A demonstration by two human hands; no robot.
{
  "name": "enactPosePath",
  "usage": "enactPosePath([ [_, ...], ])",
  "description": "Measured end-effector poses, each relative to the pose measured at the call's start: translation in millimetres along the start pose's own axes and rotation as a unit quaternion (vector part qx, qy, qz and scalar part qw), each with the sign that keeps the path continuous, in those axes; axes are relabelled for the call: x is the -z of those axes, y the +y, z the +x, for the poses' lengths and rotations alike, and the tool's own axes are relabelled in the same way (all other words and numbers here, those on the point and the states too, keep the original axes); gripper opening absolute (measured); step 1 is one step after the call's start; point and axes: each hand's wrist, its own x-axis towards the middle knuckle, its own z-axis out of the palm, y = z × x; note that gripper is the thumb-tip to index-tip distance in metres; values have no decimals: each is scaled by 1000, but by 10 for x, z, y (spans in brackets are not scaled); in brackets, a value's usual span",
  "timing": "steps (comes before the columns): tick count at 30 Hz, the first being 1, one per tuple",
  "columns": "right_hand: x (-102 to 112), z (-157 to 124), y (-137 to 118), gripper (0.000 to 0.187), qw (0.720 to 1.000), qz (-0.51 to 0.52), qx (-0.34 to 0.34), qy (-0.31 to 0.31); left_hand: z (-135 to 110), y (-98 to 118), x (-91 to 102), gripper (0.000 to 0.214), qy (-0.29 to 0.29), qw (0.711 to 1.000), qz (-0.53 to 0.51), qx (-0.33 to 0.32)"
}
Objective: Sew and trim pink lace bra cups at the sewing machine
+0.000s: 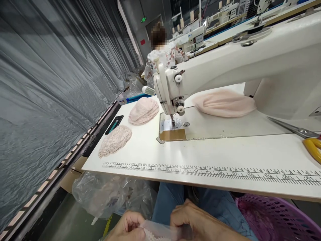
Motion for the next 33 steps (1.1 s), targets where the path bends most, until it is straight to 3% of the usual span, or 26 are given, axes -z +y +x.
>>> enactPosePath([
  [4, -22, 86, -101, 6, 998, -37, -55, -23, 28, 262, -129, 53, -73, 990, 112, 39],
  [8, 24, 110, -179, 11, 988, -62, -135, -39, 130, 407, -290, 58, -120, 980, 155, 13],
  [13, 115, 16, -116, 12, 989, -24, -140, -43, 146, 418, -311, 63, -115, 977, 180, 8],
  [19, 16, 52, -64, 14, 991, -44, -120, -50, 29, 410, -243, 61, -91, 973, 211, -6],
  [23, -6, 122, -145, 12, 991, -49, -108, -56, -24, 433, -223, 62, -96, 977, 190, 30],
  [29, 61, 119, -226, 11, 990, -56, -116, -64, 37, 450, -336, 45, -108, 974, 192, 50],
  [33, 112, 56, -225, 17, 989, -47, -116, -76, 74, 418, -353, 45, -111, 974, 194, 45],
])
